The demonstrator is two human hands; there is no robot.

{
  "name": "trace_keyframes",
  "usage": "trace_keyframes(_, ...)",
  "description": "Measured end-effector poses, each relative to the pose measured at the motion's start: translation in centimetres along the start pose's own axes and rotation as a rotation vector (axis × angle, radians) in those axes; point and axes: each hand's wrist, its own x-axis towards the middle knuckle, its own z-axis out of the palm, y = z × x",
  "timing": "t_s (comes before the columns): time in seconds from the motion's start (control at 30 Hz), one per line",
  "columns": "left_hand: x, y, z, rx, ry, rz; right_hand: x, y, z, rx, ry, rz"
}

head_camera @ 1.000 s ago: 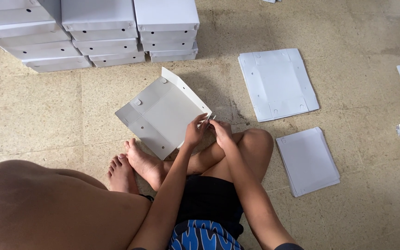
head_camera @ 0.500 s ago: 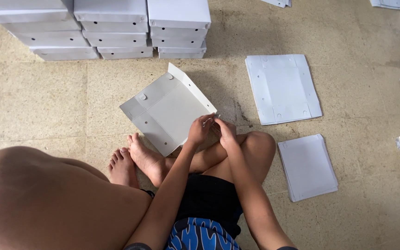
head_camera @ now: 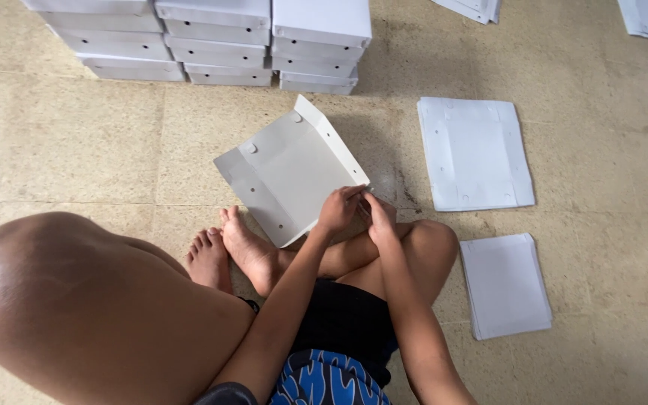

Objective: Assembling cardboard boxes from flat templates and stacking them on the floor.

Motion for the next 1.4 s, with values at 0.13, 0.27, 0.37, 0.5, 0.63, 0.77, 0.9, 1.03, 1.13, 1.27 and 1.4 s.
trace_keyframes(0.13, -0.4, 1.1, -0.2, 0.008, 0.010, -0.014, 1.9, 1.3, -0.8, 0.038, 0.022, -0.002)
trace_keyframes(0.27, -0.3, 1.3, -0.5, 0.080, 0.046, 0.033, 1.4, 1.3, -0.3, 0.074, 0.035, -0.024)
trace_keyframes(0.37, 0.3, -0.1, 0.5, 0.089, 0.069, 0.026, 0.5, 0.7, -0.2, 0.062, 0.031, -0.025)
trace_keyframes(0.5, -0.2, 1.3, -0.1, 0.156, 0.104, 0.059, -1.1, -0.5, 0.4, 0.045, 0.021, -0.021)
trace_keyframes(0.63, -1.2, 4.7, -1.7, 0.205, 0.121, 0.114, -0.6, -0.1, 0.1, 0.017, 0.026, -0.038)
trace_keyframes(0.77, -0.6, 4.0, -1.4, 0.254, 0.095, 0.114, 1.5, 1.4, -0.7, 0.008, 0.077, -0.059)
trace_keyframes(0.9, -0.3, 2.2, -0.9, 0.197, 0.129, 0.040, -0.6, -0.5, 0.4, -0.031, 0.046, -0.054)
trace_keyframes(1.03, -0.4, 1.2, -0.2, 0.185, 0.107, -0.058, -0.1, 0.0, 0.2, -0.090, 0.085, -0.064)
trace_keyframes(1.13, -0.8, 2.5, -0.8, 0.174, 0.083, -0.048, -0.2, 0.0, 0.1, -0.078, 0.097, -0.063)
trace_keyframes(1.27, -0.8, 2.2, 0.4, 0.211, 0.080, -0.038, 1.8, 1.2, -1.0, -0.038, 0.102, -0.072)
trace_keyframes(1.4, -1.1, 2.2, -1.2, 0.047, 0.050, -0.064, -1.3, -0.6, 0.7, -0.068, 0.088, -0.114)
